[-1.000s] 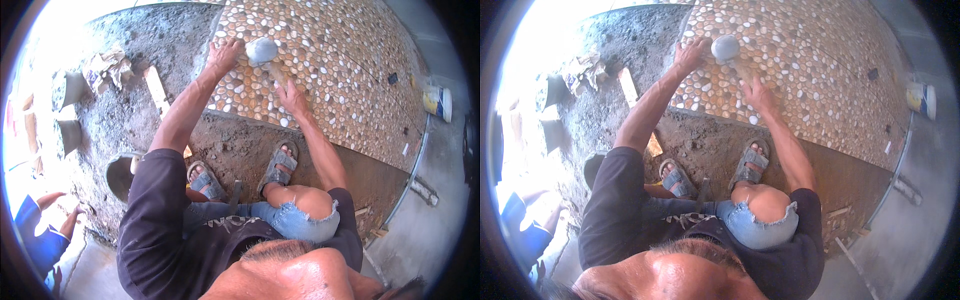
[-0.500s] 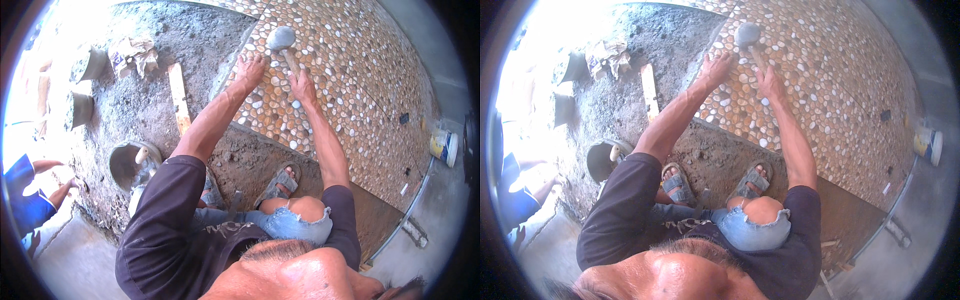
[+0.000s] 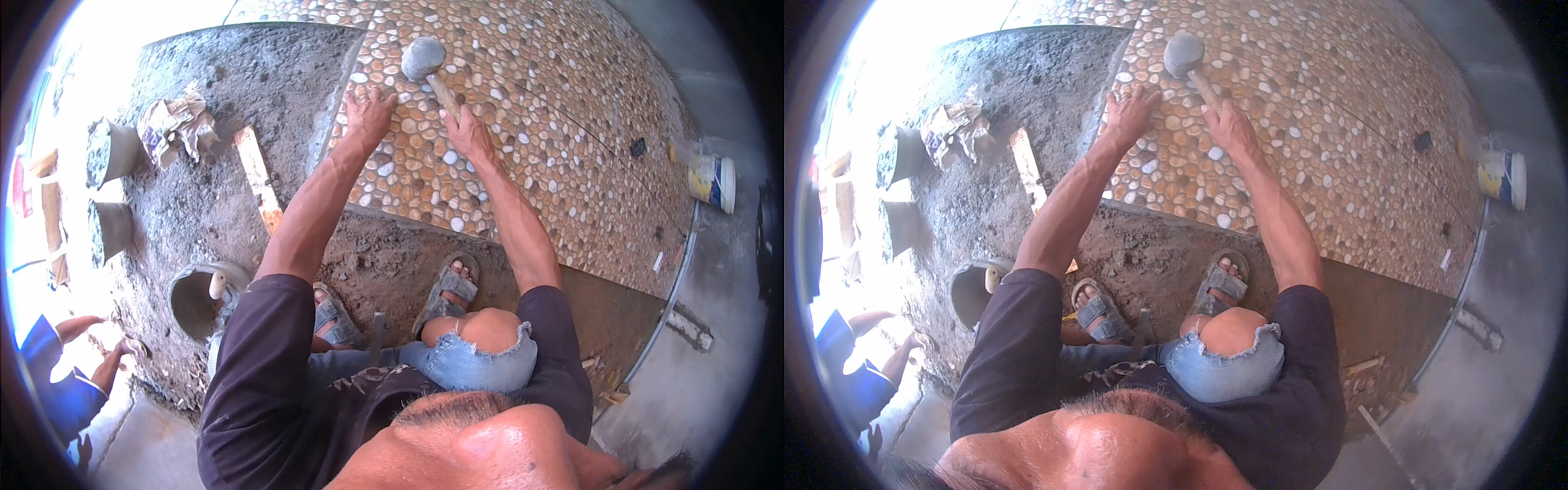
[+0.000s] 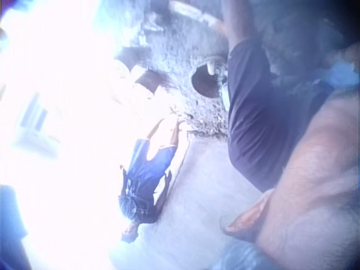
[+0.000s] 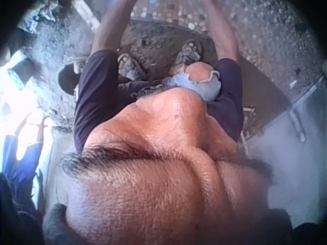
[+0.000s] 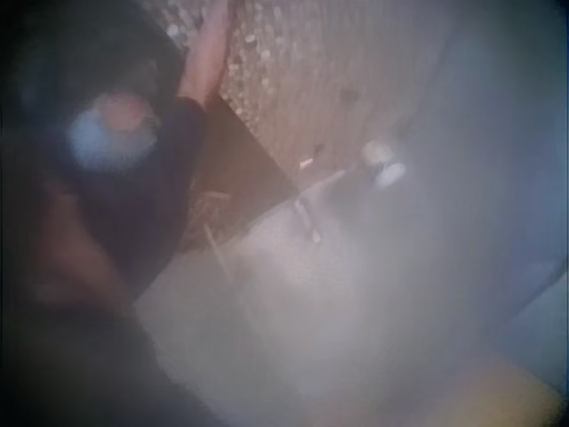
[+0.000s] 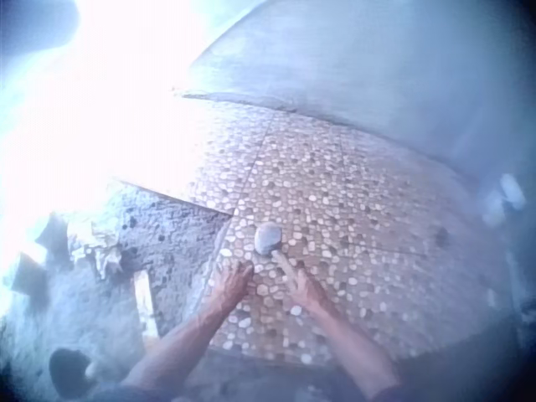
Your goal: The person positions decorative stone-patterned tiles onto a layer of mortar, levels them using a rubber mallet, and uses a trowel to apply and spread more mortar from a bucket.
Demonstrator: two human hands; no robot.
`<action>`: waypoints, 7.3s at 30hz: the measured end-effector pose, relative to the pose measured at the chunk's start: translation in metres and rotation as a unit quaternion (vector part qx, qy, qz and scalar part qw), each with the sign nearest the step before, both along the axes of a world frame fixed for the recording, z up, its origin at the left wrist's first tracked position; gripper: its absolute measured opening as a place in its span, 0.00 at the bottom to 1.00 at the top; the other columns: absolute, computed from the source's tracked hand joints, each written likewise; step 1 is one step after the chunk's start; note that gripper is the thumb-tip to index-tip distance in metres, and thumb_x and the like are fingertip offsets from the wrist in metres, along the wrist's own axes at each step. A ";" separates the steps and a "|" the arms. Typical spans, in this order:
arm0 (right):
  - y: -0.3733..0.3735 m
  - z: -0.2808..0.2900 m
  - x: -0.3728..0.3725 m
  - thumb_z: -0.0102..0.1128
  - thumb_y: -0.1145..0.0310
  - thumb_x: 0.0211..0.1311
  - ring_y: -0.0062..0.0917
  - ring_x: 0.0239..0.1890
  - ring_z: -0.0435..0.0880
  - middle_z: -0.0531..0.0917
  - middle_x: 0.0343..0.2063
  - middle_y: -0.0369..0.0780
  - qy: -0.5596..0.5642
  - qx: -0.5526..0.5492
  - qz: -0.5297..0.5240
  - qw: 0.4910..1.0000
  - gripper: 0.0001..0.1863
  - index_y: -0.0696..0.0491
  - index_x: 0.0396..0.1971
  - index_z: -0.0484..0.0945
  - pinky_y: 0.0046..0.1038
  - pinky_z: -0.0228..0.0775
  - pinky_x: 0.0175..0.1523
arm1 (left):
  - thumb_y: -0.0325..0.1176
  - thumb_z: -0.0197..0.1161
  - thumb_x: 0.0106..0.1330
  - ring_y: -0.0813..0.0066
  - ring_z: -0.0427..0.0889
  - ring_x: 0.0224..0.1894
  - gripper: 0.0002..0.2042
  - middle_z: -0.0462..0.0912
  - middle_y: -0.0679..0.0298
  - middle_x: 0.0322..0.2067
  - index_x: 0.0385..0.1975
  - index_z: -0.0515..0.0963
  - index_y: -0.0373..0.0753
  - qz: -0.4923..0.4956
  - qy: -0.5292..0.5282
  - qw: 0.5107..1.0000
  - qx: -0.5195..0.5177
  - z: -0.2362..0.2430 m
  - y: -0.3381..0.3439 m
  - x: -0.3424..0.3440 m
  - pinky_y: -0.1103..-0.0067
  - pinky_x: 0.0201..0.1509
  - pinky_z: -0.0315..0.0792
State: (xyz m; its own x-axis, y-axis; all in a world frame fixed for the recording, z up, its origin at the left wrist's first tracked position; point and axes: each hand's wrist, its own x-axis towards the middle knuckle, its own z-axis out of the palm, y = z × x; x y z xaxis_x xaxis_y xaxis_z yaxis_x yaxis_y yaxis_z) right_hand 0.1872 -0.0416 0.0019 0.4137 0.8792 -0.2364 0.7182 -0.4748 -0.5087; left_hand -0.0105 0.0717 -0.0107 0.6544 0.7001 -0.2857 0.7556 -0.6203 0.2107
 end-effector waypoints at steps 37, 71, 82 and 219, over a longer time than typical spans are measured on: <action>-0.118 0.014 0.066 0.47 0.46 0.69 0.51 0.35 0.84 0.83 0.28 0.54 0.096 0.004 -0.076 0.992 0.29 0.60 0.51 0.69 0.48 0.73 0.40 | 0.48 0.77 0.47 0.37 0.51 0.71 0.45 0.51 0.52 0.71 0.68 0.59 0.66 -0.007 0.045 0.997 -0.065 0.024 -0.059 0.086 0.41 0.70 0.45; -0.347 -0.021 0.192 0.59 0.49 0.62 0.40 0.67 0.63 0.64 0.68 0.42 -0.243 -0.071 -0.232 0.939 0.32 0.48 0.64 0.69 0.44 0.54 0.69 | 0.42 0.76 0.48 0.36 0.52 0.71 0.46 0.50 0.50 0.72 0.69 0.57 0.64 -0.024 0.056 0.996 -0.065 0.017 -0.068 0.101 0.40 0.68 0.47; -0.410 -0.007 0.338 0.57 0.60 0.63 0.41 0.51 0.81 0.83 0.46 0.48 -0.183 0.079 -0.437 0.877 0.17 0.53 0.48 0.82 0.36 0.71 0.54 | 0.40 0.77 0.48 0.37 0.50 0.72 0.47 0.49 0.49 0.72 0.69 0.56 0.64 -0.028 0.034 0.995 -0.091 0.012 -0.073 0.103 0.42 0.68 0.50; 0.295 -0.022 -0.047 0.38 0.53 0.67 0.47 0.60 0.74 0.77 0.55 0.52 0.067 -0.074 0.079 0.992 0.26 0.52 0.52 0.78 0.52 0.63 0.63 | 0.33 0.52 0.67 0.27 0.42 0.71 0.31 0.44 0.47 0.73 0.71 0.56 0.55 0.019 0.027 0.992 -0.124 0.008 -0.064 0.081 0.35 0.68 0.41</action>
